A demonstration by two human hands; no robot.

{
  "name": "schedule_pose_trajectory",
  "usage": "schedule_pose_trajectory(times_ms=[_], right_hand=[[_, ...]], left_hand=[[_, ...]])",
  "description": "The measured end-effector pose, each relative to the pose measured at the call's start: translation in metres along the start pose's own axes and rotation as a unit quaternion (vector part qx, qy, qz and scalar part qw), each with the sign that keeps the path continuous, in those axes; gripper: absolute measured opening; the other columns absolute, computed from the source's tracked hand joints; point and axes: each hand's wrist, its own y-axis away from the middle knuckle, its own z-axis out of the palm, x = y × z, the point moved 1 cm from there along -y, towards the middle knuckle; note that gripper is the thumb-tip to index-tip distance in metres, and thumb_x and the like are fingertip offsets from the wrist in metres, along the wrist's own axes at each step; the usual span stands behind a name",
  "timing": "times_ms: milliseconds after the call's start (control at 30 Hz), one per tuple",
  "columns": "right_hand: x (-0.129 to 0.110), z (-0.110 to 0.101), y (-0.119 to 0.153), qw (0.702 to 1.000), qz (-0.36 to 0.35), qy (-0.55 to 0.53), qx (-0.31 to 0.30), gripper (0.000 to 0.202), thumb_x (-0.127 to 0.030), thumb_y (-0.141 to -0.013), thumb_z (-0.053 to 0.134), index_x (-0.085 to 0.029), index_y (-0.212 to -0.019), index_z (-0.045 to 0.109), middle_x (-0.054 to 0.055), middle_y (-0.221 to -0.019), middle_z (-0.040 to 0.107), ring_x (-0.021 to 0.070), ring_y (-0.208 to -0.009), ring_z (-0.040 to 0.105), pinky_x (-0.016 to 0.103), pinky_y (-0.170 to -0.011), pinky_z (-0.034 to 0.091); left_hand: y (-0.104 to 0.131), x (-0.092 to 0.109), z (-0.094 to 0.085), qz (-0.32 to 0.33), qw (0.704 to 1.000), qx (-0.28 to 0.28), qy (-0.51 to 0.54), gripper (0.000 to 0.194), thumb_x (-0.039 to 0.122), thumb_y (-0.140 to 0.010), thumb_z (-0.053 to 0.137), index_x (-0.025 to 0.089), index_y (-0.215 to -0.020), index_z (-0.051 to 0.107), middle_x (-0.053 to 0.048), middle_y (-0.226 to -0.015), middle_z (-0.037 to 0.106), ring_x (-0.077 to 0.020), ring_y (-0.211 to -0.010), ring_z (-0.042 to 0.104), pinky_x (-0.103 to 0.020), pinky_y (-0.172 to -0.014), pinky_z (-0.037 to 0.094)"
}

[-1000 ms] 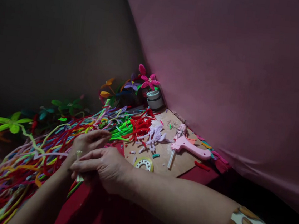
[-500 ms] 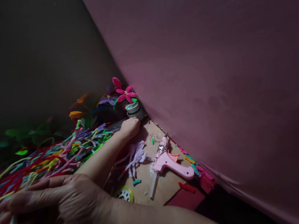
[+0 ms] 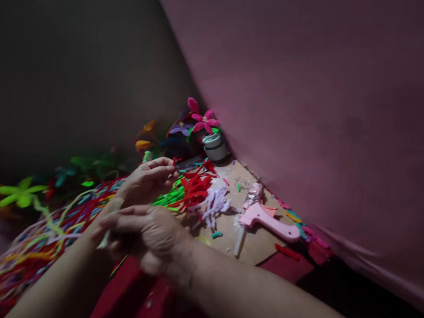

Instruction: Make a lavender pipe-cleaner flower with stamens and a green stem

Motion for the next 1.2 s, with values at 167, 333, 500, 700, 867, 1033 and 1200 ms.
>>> schedule_pose_trajectory(times_ms=[167,333,500,700,867,1033,1200], right_hand=[[0.005,-0.011,-0.005,0.995,-0.052,0.063,0.056,0.009,-0.014,-0.060,0.070,-0.009,-0.063,0.062,-0.001,-0.052,0.060,0.0028,-0.039,0.045,0.016,-0.042,0.029],[0.019,-0.026,-0.011,0.982,-0.031,0.160,0.101,0.017,-0.019,-0.059,0.073,-0.009,-0.063,0.060,0.001,-0.052,0.060,0.0031,-0.040,0.044,0.016,-0.041,0.028],[0.032,-0.040,-0.013,0.958,-0.063,0.270,0.075,0.030,-0.016,-0.057,0.074,-0.011,-0.083,0.061,-0.001,-0.053,0.059,0.0055,-0.042,0.046,0.018,-0.042,0.031],[0.037,-0.042,-0.011,0.930,-0.054,0.360,0.053,0.050,-0.017,-0.056,0.075,-0.015,-0.102,0.055,-0.009,-0.050,0.049,0.0042,-0.040,0.040,0.018,-0.041,0.030],[0.036,-0.043,-0.010,0.910,-0.044,0.410,0.041,0.045,-0.019,-0.059,0.073,-0.014,-0.101,0.055,-0.008,-0.052,0.050,0.0041,-0.042,0.041,0.018,-0.043,0.032],[0.036,-0.042,-0.010,0.898,-0.010,0.432,0.081,0.027,-0.023,-0.063,0.068,-0.011,-0.085,0.061,-0.001,-0.055,0.058,0.0039,-0.040,0.041,0.018,-0.039,0.026],[0.036,-0.041,-0.008,0.892,0.022,0.438,0.114,0.018,-0.025,-0.059,0.070,-0.010,-0.063,0.062,0.000,-0.050,0.057,0.0031,-0.038,0.039,0.019,-0.037,0.022]], left_hand=[[0.103,0.008,-0.050,-0.001,0.980,0.102,0.171,0.017,0.014,-0.065,0.067,0.016,-0.077,0.056,0.001,-0.068,0.060,-0.0042,-0.049,0.050,-0.014,-0.046,0.040],[0.174,-0.009,-0.060,-0.012,0.973,0.115,0.200,0.016,0.014,-0.064,0.070,0.015,-0.075,0.057,0.001,-0.066,0.057,-0.0030,-0.044,0.046,-0.013,-0.039,0.035],[0.190,-0.034,-0.046,-0.091,0.963,0.077,0.240,0.028,0.015,-0.065,0.069,0.014,-0.092,0.061,0.004,-0.056,0.049,-0.0019,-0.036,0.039,-0.012,-0.032,0.031],[0.187,-0.057,-0.038,-0.132,0.941,0.070,0.304,0.024,0.015,-0.065,0.069,0.008,-0.088,0.064,-0.002,-0.064,0.058,-0.0009,-0.038,0.042,-0.012,-0.032,0.033],[0.185,-0.067,-0.036,-0.118,0.931,0.132,0.319,0.015,0.013,-0.059,0.073,0.008,-0.070,0.065,-0.001,-0.057,0.059,-0.0032,-0.041,0.047,-0.013,-0.034,0.035],[0.185,-0.065,-0.036,-0.114,0.932,0.197,0.284,0.020,0.015,-0.057,0.075,0.008,-0.073,0.066,0.000,-0.055,0.058,-0.0034,-0.041,0.048,-0.013,-0.037,0.035],[0.186,-0.064,-0.034,-0.102,0.931,0.233,0.260,0.022,0.017,-0.055,0.076,0.009,-0.073,0.067,0.000,-0.054,0.058,-0.0039,-0.042,0.048,-0.014,-0.038,0.036]])
